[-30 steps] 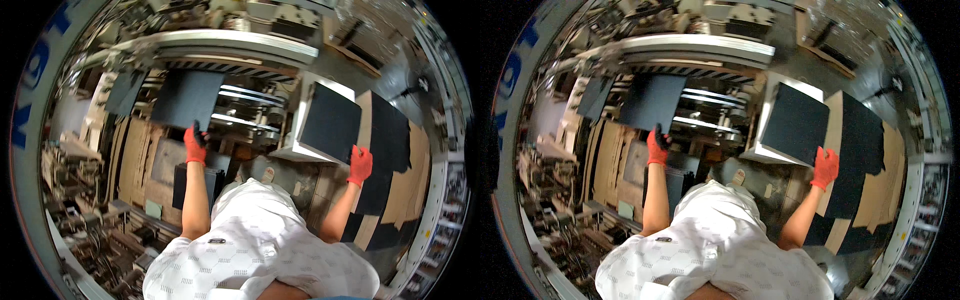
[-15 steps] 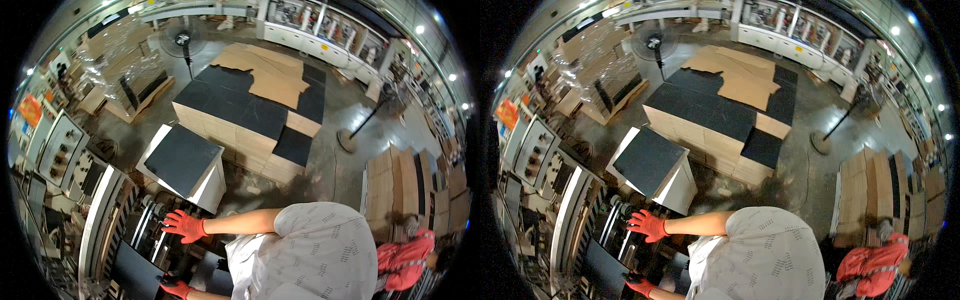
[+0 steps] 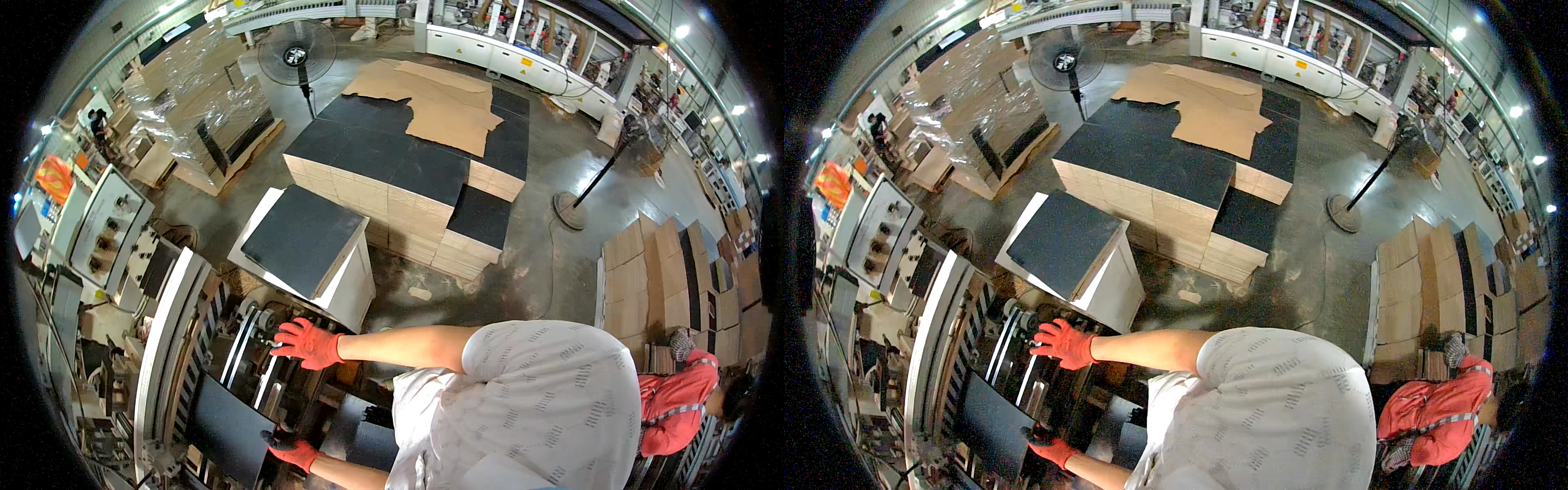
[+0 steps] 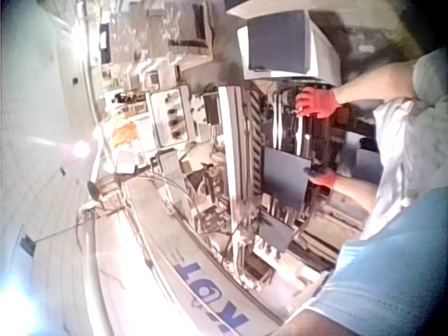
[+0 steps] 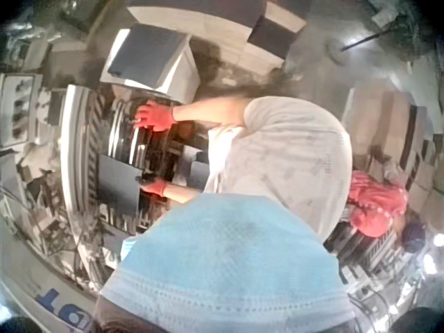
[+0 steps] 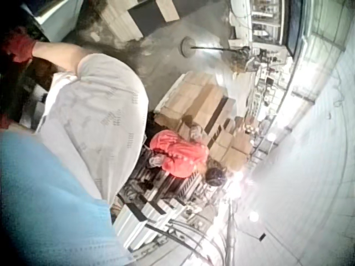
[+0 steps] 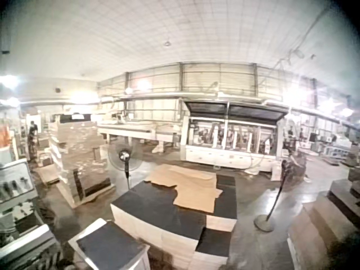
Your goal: The person places wood panels onto a conveyor belt at a machinery station and luego stacks panels from one pile to another by hand.
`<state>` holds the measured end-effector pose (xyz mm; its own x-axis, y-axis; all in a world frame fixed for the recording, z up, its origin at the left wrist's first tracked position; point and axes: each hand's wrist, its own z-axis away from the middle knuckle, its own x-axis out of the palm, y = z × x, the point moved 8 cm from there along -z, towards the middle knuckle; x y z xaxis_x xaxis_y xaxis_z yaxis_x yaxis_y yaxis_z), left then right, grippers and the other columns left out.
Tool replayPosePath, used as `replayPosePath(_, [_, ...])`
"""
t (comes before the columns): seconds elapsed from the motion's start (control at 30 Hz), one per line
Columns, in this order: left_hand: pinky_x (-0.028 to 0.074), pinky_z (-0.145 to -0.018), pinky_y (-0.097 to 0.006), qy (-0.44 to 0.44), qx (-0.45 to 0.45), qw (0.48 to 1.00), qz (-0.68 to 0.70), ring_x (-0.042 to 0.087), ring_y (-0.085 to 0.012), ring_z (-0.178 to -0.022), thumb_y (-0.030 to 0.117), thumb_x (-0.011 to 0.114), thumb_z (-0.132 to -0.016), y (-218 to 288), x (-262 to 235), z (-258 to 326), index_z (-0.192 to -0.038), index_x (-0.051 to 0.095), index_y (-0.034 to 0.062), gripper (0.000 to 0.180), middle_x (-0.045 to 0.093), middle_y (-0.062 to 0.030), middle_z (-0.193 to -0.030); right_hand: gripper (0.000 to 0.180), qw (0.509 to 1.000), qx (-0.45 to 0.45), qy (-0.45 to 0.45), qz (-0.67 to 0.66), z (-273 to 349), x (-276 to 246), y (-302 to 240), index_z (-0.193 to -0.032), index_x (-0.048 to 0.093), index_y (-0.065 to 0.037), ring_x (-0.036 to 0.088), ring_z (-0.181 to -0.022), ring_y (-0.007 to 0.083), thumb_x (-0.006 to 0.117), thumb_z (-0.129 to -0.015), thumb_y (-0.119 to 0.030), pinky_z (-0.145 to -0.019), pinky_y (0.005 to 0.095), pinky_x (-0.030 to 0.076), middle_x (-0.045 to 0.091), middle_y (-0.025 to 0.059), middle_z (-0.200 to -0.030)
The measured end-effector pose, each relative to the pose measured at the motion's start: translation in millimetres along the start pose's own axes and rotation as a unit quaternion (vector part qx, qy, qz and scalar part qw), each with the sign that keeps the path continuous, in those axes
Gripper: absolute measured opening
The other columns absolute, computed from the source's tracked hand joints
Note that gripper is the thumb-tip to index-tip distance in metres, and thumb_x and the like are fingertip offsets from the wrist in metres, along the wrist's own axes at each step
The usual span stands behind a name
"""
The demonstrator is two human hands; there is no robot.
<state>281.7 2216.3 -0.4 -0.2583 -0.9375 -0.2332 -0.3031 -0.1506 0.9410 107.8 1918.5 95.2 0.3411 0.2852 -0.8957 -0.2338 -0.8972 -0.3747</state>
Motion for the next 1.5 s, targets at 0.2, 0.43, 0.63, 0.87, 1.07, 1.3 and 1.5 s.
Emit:
replayPosePath(0.2, [0.053,-0.1,-0.042,-0.056,-0.029,0.998,0.028,0.066,-0.029,-0.109,0.005,0.061,-0.101,5.4,-2.2,6.6,-0.137,0.051,-0.0099,0.04,0.062,-0.0226,-0.131,0.089,0.999,0.02,0.021,0.031,-1.3,5.4,-1.2,-0.151,0.047,-0.027,0.031,-0.149,0.0358,0.08,-0.07,-0.042,-0.114,0.0626,0.023,0.044,0.0105,-0.153])
replayPosePath(0.43, [0.048,-0.053,-0.035,0.043,-0.268,0.936,0.225,0.057,-0.0244,-0.057,0.039,0.079,-0.091,-26.7,2.2,-11.3,-0.124,0.065,0.0002,0.053,0.066,-0.0155,-0.08,0.078,0.998,0.049,-0.028,-0.016,-9.5,-5.9,-3.0,-0.147,0.051,-0.02,0.031,-0.145,0.0385,0.077,-0.075,-0.03,-0.115,0.0613,0.024,0.045,0.0131,-0.148])
replayPosePath(0.63, [0.044,-0.048,-0.034,0.084,0.345,0.907,-0.225,0.048,-0.024,-0.048,0.036,0.078,-0.092,23.4,-32.8,-24.5,-0.122,0.064,-0.0023,0.051,0.062,-0.0129,-0.073,0.078,0.996,0.064,-0.067,-0.018,-10.9,-1.9,-0.2,-0.149,0.048,-0.02,0.027,-0.149,0.039,0.077,-0.078,-0.034,-0.115,0.0616,0.023,0.04,0.014,-0.154])
replayPosePath(0.87, [0.054,-0.085,-0.038,0.076,0.061,0.987,-0.125,0.066,-0.0312,-0.1,0.023,0.077,-0.091,12.7,-61.7,21.1,-0.14,0.055,0.0024,0.057,0.065,-0.023,-0.117,0.078,1.0,0.005,0.003,-0.01,1.9,-13.2,-26.0,-0.143,0.053,-0.02,0.037,-0.142,0.0392,0.079,-0.071,-0.037,-0.111,0.063,0.029,0.048,0.0143,-0.146])
replayPosePath(1.07, [0.047,-0.105,-0.044,0.075,-0.186,0.98,-0.009,0.059,-0.0284,-0.116,0.012,0.072,-0.081,26.9,-47.8,168.4,-0.128,0.061,0.0043,0.049,0.062,-0.0121,-0.129,0.054,0.844,0.042,-0.129,-0.52,33.4,-28.9,-45.3,-0.14,0.055,-0.004,0.058,-0.125,0.0203,0.076,-0.093,-0.021,-0.106,0.0376,0.049,0.063,0.0119,-0.129])
replayPosePath(1.3, [0.05,-0.089,-0.037,-0.087,-0.024,0.995,0.051,0.065,-0.0292,-0.099,0.011,0.077,-0.084,57.3,-13.8,244.6,-0.118,0.067,0.0045,0.035,0.067,-0.0135,-0.108,0.046,0.826,0.033,-0.271,-0.493,128.6,-31.8,-149.6,-0.13,0.062,0.001,0.065,-0.109,0.0214,0.075,-0.09,-0.016,-0.098,0.0369,0.05,0.07,0.0121,-0.124])
replayPosePath(1.5, [0.05,-0.085,-0.042,-0.185,0.145,0.963,-0.134,0.065,-0.0359,-0.094,0.005,0.075,-0.071,65.9,-21.7,251.2,-0.114,0.071,0.0133,0.044,0.072,-0.0112,-0.107,0.035,0.863,-0.023,-0.251,-0.437,159.9,-30.8,-133.0,-0.122,0.067,-0.001,0.067,-0.107,0.027,0.074,-0.091,-0.017,-0.094,0.039,0.052,0.072,0.0115,-0.12])
